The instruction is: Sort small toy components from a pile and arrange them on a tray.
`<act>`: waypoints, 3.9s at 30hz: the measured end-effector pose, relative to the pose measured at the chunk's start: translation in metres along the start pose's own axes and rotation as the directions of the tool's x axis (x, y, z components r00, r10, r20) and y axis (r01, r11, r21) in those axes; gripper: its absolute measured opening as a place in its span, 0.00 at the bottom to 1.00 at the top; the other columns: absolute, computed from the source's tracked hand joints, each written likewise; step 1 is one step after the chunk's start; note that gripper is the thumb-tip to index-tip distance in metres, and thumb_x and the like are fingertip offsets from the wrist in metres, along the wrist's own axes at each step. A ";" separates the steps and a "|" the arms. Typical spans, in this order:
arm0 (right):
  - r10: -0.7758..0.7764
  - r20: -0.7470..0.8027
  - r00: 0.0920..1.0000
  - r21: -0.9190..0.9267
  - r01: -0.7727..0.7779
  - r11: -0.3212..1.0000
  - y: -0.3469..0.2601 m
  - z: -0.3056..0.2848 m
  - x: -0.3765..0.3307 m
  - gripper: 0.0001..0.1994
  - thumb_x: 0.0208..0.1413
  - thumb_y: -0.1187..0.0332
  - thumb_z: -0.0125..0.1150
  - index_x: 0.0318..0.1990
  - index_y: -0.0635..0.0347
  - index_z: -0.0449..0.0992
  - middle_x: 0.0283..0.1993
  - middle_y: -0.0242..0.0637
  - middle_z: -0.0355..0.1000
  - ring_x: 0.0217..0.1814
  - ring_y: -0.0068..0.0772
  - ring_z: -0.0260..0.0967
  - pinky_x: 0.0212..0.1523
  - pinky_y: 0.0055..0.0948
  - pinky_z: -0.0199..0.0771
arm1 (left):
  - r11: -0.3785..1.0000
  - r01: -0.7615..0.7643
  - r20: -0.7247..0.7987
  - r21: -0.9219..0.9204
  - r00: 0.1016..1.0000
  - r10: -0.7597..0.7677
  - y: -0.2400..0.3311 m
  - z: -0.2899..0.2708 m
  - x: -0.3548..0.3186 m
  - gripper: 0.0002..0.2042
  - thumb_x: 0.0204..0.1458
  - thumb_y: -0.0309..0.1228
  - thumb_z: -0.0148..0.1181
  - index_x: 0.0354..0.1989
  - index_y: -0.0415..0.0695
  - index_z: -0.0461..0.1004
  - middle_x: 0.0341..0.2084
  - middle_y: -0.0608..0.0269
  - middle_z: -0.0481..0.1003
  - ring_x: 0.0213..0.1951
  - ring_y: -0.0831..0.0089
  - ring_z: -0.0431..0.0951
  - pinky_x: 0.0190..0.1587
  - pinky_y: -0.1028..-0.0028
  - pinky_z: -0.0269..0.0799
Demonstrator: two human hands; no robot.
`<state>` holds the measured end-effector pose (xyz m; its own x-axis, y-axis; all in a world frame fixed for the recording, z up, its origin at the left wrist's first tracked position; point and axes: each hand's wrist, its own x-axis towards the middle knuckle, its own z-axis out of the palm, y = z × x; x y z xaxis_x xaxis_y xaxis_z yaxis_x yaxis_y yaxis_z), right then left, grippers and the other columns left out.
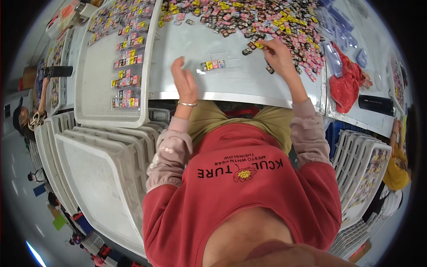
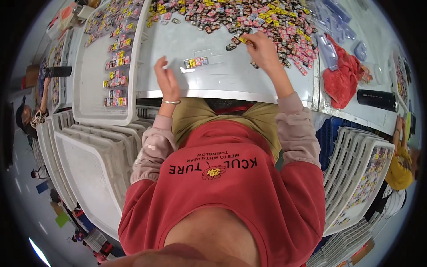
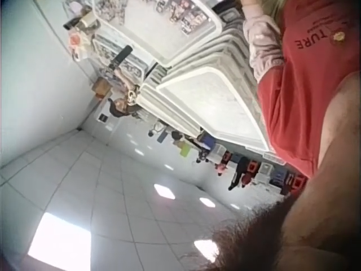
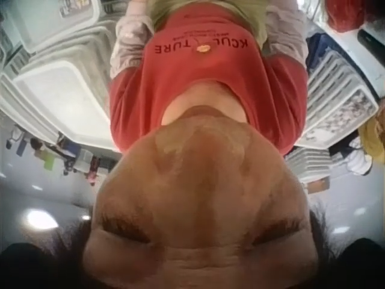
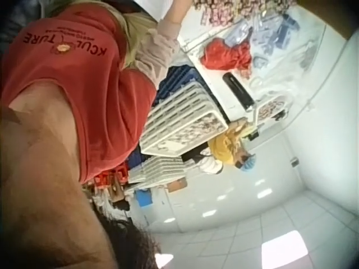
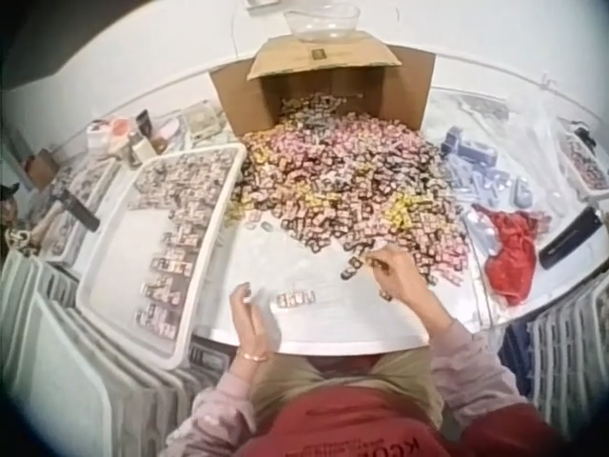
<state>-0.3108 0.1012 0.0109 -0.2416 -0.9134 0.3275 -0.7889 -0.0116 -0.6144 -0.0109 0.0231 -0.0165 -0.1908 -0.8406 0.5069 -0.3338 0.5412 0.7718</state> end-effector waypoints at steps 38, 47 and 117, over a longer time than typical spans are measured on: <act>0.264 -0.070 0.962 0.302 -0.232 0.925 -0.023 0.017 0.001 0.11 0.48 0.80 0.54 0.39 0.62 0.76 0.37 0.43 0.71 0.41 0.44 0.70 0.42 0.35 0.71 | 0.855 -0.466 0.523 0.228 0.799 0.296 0.039 0.021 -0.008 0.21 0.43 0.22 0.55 0.50 0.46 0.71 0.49 0.61 0.68 0.53 0.62 0.65 0.52 0.64 0.60; -0.010 -0.003 1.000 -0.300 0.008 0.954 0.000 0.021 0.013 0.13 0.43 0.77 0.58 0.40 0.60 0.76 0.35 0.45 0.70 0.42 0.49 0.68 0.44 0.43 0.69 | 0.856 -0.466 0.510 0.222 0.804 0.306 0.039 0.024 -0.009 0.20 0.43 0.21 0.54 0.49 0.46 0.71 0.50 0.61 0.68 0.52 0.62 0.66 0.51 0.64 0.60; 0.065 -0.210 0.976 -0.004 -0.068 0.998 -0.066 0.076 -0.025 0.02 0.46 0.71 0.60 0.27 0.56 0.78 0.27 0.37 0.70 0.30 0.43 0.71 0.29 0.39 0.71 | 0.851 -0.470 0.526 0.234 0.798 0.296 0.036 0.022 -0.009 0.21 0.41 0.22 0.54 0.49 0.43 0.71 0.52 0.65 0.69 0.53 0.62 0.65 0.52 0.64 0.60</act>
<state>-0.2093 0.0940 -0.0115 -0.4058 -0.8064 0.4303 -0.7731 0.0518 -0.6321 -0.0414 0.0498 -0.0012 -0.7362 -0.5219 0.4309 -0.4107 0.8505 0.3286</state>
